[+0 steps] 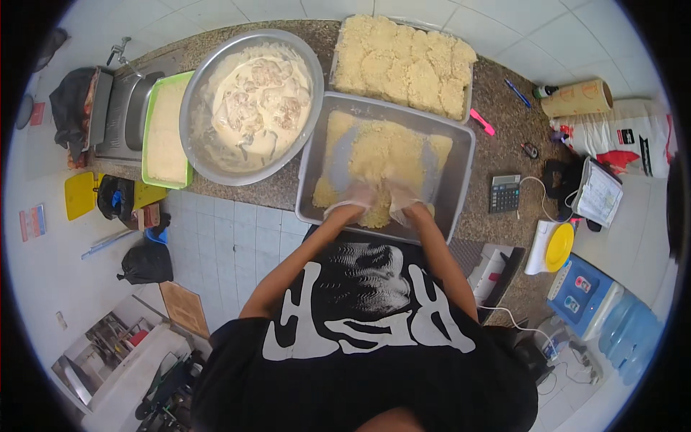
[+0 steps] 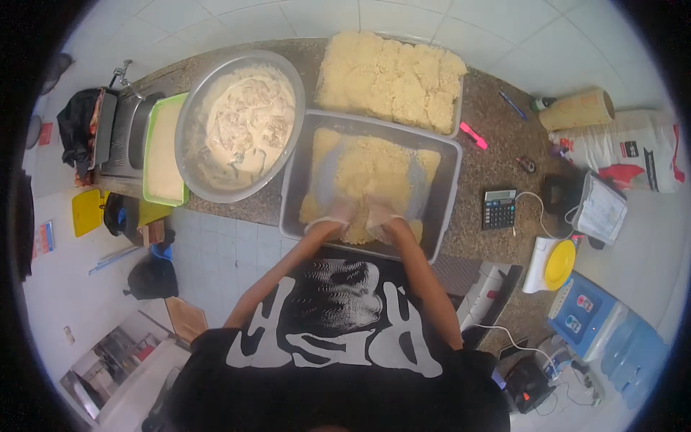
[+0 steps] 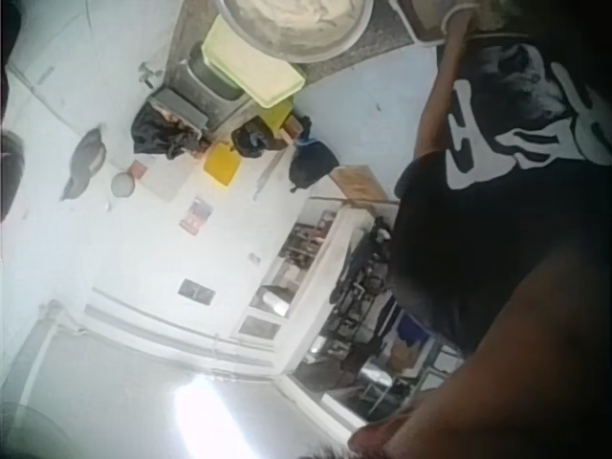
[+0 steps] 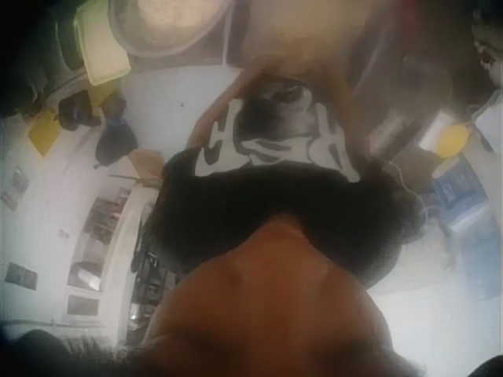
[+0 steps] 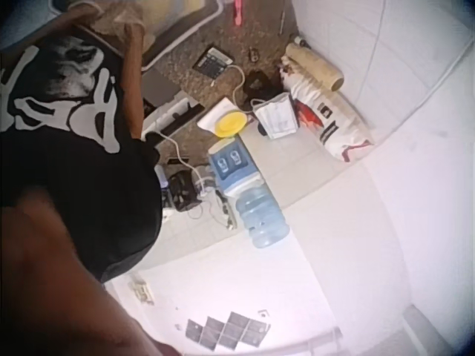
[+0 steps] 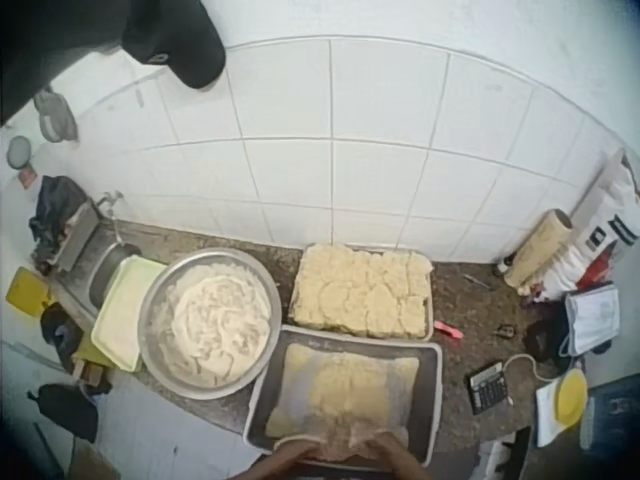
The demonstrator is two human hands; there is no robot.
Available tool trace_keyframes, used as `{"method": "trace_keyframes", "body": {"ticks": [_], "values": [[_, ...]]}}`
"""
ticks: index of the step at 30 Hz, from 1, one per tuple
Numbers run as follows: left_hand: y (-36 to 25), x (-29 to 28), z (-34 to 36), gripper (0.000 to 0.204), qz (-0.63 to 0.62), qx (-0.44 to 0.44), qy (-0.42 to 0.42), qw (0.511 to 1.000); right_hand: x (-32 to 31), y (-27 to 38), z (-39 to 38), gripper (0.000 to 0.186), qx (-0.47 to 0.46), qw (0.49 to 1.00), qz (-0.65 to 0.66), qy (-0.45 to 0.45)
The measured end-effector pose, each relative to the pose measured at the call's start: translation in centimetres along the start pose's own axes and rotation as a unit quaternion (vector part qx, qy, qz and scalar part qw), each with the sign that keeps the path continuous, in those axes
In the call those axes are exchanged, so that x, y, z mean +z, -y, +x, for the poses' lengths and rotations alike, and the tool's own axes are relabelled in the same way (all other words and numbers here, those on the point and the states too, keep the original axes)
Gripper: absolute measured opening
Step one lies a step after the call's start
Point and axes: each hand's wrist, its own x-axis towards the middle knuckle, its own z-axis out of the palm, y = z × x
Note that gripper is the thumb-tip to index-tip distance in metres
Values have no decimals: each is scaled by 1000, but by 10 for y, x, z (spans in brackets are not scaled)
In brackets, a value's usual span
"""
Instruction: Breading pieces of meat and placing them in a tray.
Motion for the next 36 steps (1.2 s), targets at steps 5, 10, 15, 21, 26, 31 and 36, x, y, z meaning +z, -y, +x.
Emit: {"method": "trace_keyframes", "body": {"ticks": [5,10,15,21,26,31,36], "values": [[14,-8,-43,43,-353,-180,-279,875,-21,82,82,40,-212,928,-273,-142],[80,25,-4,54,-240,-87,-356,899,11,83,132,39,-245,901,-298,-195],[73,5,-10,51,-238,-53,-357,902,2,101,134,37,-245,924,-270,-114],[89,28,9,49,-149,-52,-382,911,14,134,119,43,-235,910,-334,-67],[77,-3,-8,46,-298,-38,-391,870,0,73,156,41,-266,947,-171,-57],[79,-11,-28,46,-385,-76,-377,839,-56,109,133,52,-149,905,-390,83],[84,13,-9,51,-280,-65,-322,902,-35,50,131,40,-235,914,-330,1]]}}
